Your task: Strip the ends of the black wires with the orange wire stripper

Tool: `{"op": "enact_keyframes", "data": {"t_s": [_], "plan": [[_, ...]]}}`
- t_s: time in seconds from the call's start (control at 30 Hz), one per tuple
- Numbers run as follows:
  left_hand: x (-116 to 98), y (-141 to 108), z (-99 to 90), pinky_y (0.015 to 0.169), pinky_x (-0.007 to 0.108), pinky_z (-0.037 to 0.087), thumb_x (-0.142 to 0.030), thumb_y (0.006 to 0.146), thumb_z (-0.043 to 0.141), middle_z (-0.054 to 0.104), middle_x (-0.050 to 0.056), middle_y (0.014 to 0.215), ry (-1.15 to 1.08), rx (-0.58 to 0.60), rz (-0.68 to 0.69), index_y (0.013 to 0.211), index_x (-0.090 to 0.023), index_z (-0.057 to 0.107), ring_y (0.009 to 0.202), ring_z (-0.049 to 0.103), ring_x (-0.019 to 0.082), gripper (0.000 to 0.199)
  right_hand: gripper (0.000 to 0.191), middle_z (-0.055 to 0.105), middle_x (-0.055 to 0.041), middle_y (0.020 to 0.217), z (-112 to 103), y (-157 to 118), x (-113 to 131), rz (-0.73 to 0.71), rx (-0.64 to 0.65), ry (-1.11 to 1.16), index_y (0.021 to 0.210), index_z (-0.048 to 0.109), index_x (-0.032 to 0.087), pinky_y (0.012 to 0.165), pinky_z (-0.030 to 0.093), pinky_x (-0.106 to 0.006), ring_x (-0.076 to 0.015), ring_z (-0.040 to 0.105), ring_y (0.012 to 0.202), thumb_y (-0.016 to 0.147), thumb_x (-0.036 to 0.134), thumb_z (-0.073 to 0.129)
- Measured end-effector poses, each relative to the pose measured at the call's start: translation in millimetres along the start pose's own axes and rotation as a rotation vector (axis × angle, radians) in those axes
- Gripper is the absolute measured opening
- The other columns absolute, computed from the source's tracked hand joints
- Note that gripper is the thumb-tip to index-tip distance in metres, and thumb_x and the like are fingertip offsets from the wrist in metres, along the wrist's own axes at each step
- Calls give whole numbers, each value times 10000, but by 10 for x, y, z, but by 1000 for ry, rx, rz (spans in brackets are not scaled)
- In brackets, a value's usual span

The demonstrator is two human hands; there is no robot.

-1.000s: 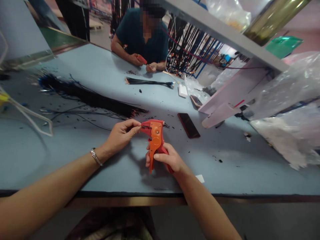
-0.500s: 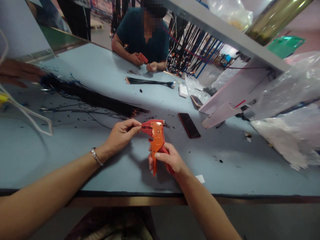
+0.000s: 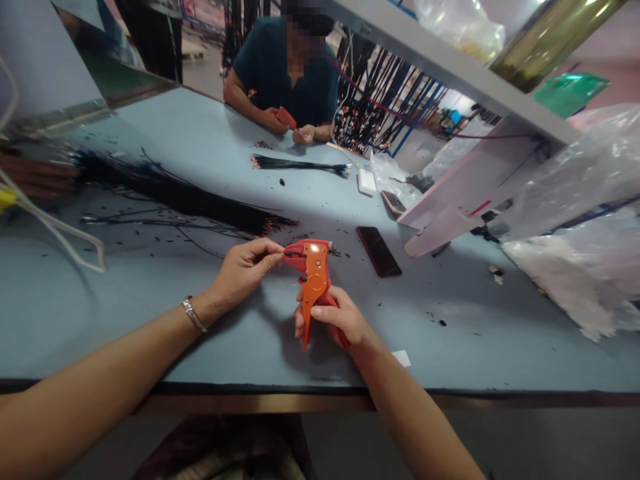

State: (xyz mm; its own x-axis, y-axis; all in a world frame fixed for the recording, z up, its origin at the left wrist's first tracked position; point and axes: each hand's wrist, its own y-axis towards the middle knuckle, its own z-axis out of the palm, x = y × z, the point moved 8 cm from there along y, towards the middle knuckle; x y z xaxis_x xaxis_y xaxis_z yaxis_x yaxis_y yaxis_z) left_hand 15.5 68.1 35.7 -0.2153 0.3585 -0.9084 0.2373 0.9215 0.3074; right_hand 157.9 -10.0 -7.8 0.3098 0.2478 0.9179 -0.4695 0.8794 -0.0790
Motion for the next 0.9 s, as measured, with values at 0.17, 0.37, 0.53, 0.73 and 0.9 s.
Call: {"op": "enact_keyframes", "data": {"t_s": [0.17,0.37,0.53,0.73,0.9], "plan": [[-36,-5,-14,685,254,460,-335,803,615,668,9,723,10,-7,42,747,-175,666,688,580,151,177,335,680,-45,712,-12,-16,11,4,-34,0,972,579,126,447,527,-270,-185,660,559,766,349,722],[-35,-10,-24,668,254,449,-351,817,604,683,12,730,49,-10,55,768,-179,677,684,580,151,193,323,665,-26,680,-3,-25,0,-1,-64,-19,944,578,132,438,530,-262,-168,649,527,763,354,728],[-47,-10,-26,661,247,460,-355,810,597,686,15,722,60,-18,44,755,-173,676,673,586,151,206,306,668,-32,684,-10,-16,-17,-15,-67,-27,943,576,129,453,544,-268,-165,651,527,776,340,722],[-16,-9,1,675,250,481,-369,811,584,701,29,748,81,-5,20,795,-167,684,701,601,161,225,341,668,-30,670,-48,1,-56,20,-86,-30,938,571,133,425,523,-254,-173,650,528,753,362,741],[6,-9,11,660,240,483,-350,810,578,705,27,746,87,-6,16,802,-164,683,698,609,160,214,339,675,-36,704,-43,12,-83,31,-73,-22,951,560,137,467,540,-267,-178,663,566,758,351,740]]}}
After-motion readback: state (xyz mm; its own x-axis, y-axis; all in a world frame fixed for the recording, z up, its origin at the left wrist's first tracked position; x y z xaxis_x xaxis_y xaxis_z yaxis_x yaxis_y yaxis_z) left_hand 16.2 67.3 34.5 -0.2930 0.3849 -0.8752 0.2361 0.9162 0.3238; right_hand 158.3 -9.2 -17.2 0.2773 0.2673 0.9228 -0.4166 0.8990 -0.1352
